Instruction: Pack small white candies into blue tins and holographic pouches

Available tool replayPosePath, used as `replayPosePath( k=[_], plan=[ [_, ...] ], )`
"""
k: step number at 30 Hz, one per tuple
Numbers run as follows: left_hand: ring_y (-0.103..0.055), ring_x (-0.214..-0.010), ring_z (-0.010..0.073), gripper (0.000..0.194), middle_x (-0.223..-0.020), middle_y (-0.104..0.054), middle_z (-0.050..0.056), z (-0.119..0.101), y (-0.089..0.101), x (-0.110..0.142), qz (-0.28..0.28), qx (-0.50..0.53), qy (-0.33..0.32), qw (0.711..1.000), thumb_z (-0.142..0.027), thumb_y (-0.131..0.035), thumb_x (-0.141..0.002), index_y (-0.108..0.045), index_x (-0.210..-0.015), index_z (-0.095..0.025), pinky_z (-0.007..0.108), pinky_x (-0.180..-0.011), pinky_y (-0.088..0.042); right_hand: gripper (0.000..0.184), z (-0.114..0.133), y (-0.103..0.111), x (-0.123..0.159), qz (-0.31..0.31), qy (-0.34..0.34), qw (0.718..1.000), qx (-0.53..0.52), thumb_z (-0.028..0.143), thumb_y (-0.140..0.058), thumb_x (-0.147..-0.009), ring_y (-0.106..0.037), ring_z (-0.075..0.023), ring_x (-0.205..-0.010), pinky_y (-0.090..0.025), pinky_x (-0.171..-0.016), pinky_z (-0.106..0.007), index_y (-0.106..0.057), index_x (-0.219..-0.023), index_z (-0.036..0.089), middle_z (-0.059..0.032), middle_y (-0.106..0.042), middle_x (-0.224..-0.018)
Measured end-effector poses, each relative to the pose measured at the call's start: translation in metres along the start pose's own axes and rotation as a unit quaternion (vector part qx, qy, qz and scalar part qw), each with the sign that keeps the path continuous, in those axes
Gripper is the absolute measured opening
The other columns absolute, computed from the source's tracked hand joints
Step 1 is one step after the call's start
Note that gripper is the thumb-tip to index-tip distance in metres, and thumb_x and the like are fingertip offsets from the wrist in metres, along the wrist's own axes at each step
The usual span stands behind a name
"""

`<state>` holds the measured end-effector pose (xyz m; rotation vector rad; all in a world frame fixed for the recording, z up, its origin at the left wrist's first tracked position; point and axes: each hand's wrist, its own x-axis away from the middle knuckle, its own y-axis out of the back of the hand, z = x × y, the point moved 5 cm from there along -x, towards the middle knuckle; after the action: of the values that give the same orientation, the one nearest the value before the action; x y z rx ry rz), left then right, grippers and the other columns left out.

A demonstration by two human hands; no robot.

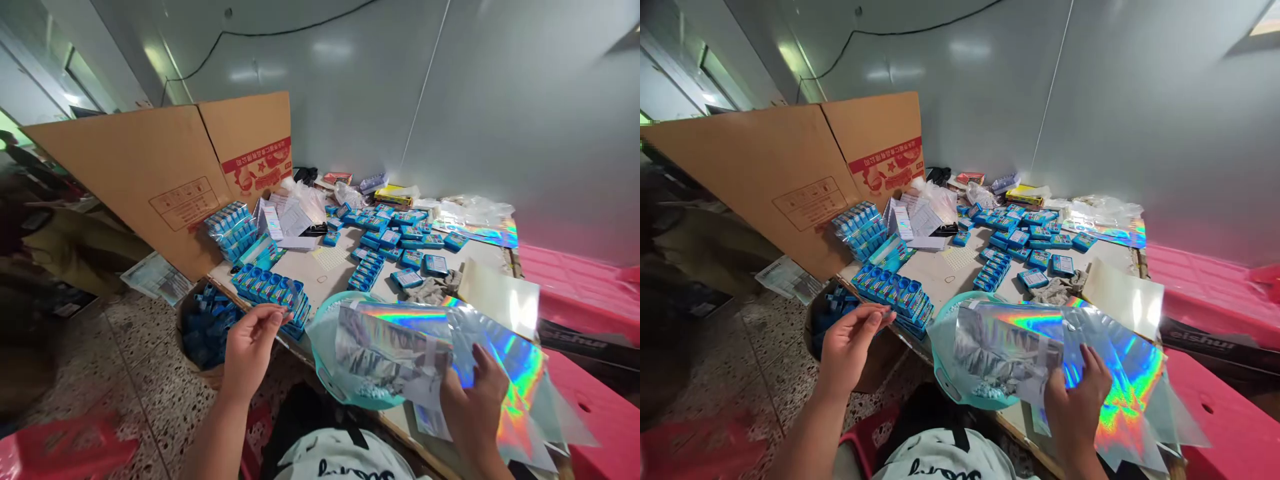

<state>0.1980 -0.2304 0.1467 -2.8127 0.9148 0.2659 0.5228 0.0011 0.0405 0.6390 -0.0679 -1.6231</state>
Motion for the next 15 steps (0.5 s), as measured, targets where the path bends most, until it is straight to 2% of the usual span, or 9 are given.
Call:
replayPosePath(
  k=[1, 2, 3, 5, 7, 8, 11, 13, 15],
  plan=[
    [-0.071, -0.091, 0.0179, 0.016, -0.098, -0.071, 0.003, 0.001, -0.002, 0.002, -0.003, -0.027, -0.012, 1.0, -0.034, -0.069, -0.087, -0.072, -0.092, -0.019, 0.03, -0.09, -0.057, 0.055, 0.021, -0.001, -0.001, -0.003, 0.078, 0.997, 0.0, 0.037, -0.062, -0.078, -0.046, -0.0368, -0.131, -0.04, -0.105, -0.056, -0.057, -0.129, 0.017, -0.0177, -0.052, -0.136],
    [-0.071, -0.093, 0.0181, 0.015, -0.099, -0.071, 0.004, 0.003, -0.005, 0.003, -0.003, -0.054, -0.025, 0.998, -0.033, -0.068, -0.088, -0.071, -0.092, -0.019, 0.03, -0.09, -0.057, 0.044, 0.041, -0.006, 0.0, 0.026, 0.123, 0.992, -0.021, 0.038, -0.061, -0.081, -0.05, -0.0351, -0.126, -0.041, -0.105, -0.055, -0.062, -0.121, 0.018, -0.0168, -0.057, -0.131],
    [-0.071, -0.094, 0.0182, 0.014, -0.099, -0.071, 0.004, 0.005, -0.008, 0.004, 0.002, -0.081, -0.038, 0.996, -0.032, -0.066, -0.089, -0.071, -0.093, -0.019, 0.03, -0.09, -0.056, 0.035, 0.058, -0.015, 0.001, 0.085, 0.129, 0.986, -0.059, 0.039, -0.061, -0.084, -0.057, -0.0324, -0.117, -0.044, -0.102, -0.052, -0.065, -0.113, 0.02, -0.0151, -0.062, -0.122],
    [-0.07, -0.096, 0.018, 0.012, -0.101, -0.07, 0.005, 0.009, -0.015, 0.003, 0.02, -0.131, -0.063, 0.989, -0.029, -0.063, -0.091, -0.07, -0.094, -0.02, 0.029, -0.089, -0.056, 0.03, 0.086, -0.043, 0.009, 0.248, 0.039, 0.956, -0.151, 0.045, -0.059, -0.088, -0.066, -0.0276, -0.098, -0.052, -0.089, -0.046, -0.066, -0.107, 0.023, -0.0119, -0.069, -0.106],
    [-0.068, -0.096, 0.0172, 0.011, -0.101, -0.07, 0.005, 0.012, -0.02, -0.002, 0.042, -0.173, -0.095, 0.979, -0.026, -0.061, -0.093, -0.07, -0.096, -0.021, 0.028, -0.087, -0.055, 0.04, 0.114, -0.075, 0.023, 0.381, -0.084, 0.89, -0.236, 0.053, -0.057, -0.089, -0.068, -0.0252, -0.091, -0.054, -0.082, -0.043, -0.063, -0.116, 0.024, -0.0109, -0.07, -0.104],
    [-0.068, -0.097, 0.0166, 0.01, -0.102, -0.07, 0.005, 0.014, -0.022, -0.005, 0.054, -0.193, -0.117, 0.973, -0.024, -0.06, -0.093, -0.07, -0.096, -0.022, 0.027, -0.087, -0.055, 0.045, 0.129, -0.09, 0.029, 0.417, -0.129, 0.858, -0.269, 0.056, -0.058, -0.088, -0.069, -0.0241, -0.086, -0.054, -0.078, -0.041, -0.062, -0.118, 0.023, -0.0103, -0.07, -0.101],
    [-0.066, -0.099, 0.0152, 0.012, -0.102, -0.07, 0.003, 0.016, -0.023, -0.019, 0.094, -0.26, -0.202, 0.939, -0.017, -0.06, -0.092, -0.068, -0.099, -0.023, 0.027, -0.09, -0.054, 0.051, 0.166, -0.134, 0.039, 0.469, -0.213, 0.788, -0.337, 0.058, -0.065, -0.083, -0.069, -0.02, -0.077, -0.052, -0.07, -0.034, -0.063, -0.118, 0.021, -0.0076, -0.071, -0.096],
    [-0.065, -0.101, 0.0143, 0.016, -0.103, -0.069, 0.003, 0.019, -0.02, -0.032, 0.124, -0.298, -0.249, 0.913, -0.012, -0.06, -0.092, -0.067, -0.102, -0.023, 0.027, -0.093, -0.052, 0.051, 0.18, -0.161, 0.039, 0.466, -0.252, 0.763, -0.372, 0.054, -0.074, -0.078, -0.068, -0.0172, -0.073, -0.051, -0.068, -0.031, -0.064, -0.114, 0.02, -0.0054, -0.071, -0.092],
    [-0.065, -0.102, 0.0136, 0.019, -0.104, -0.069, 0.004, 0.022, -0.014, -0.047, 0.153, -0.316, -0.283, 0.893, -0.009, -0.06, -0.091, -0.066, -0.104, -0.021, 0.026, -0.095, -0.051, 0.05, 0.187, -0.185, 0.036, 0.443, -0.284, 0.753, -0.395, 0.048, -0.081, -0.071, -0.066, -0.0145, -0.069, -0.05, -0.067, -0.029, -0.066, -0.107, 0.019, -0.0037, -0.07, -0.086]
  ],
)
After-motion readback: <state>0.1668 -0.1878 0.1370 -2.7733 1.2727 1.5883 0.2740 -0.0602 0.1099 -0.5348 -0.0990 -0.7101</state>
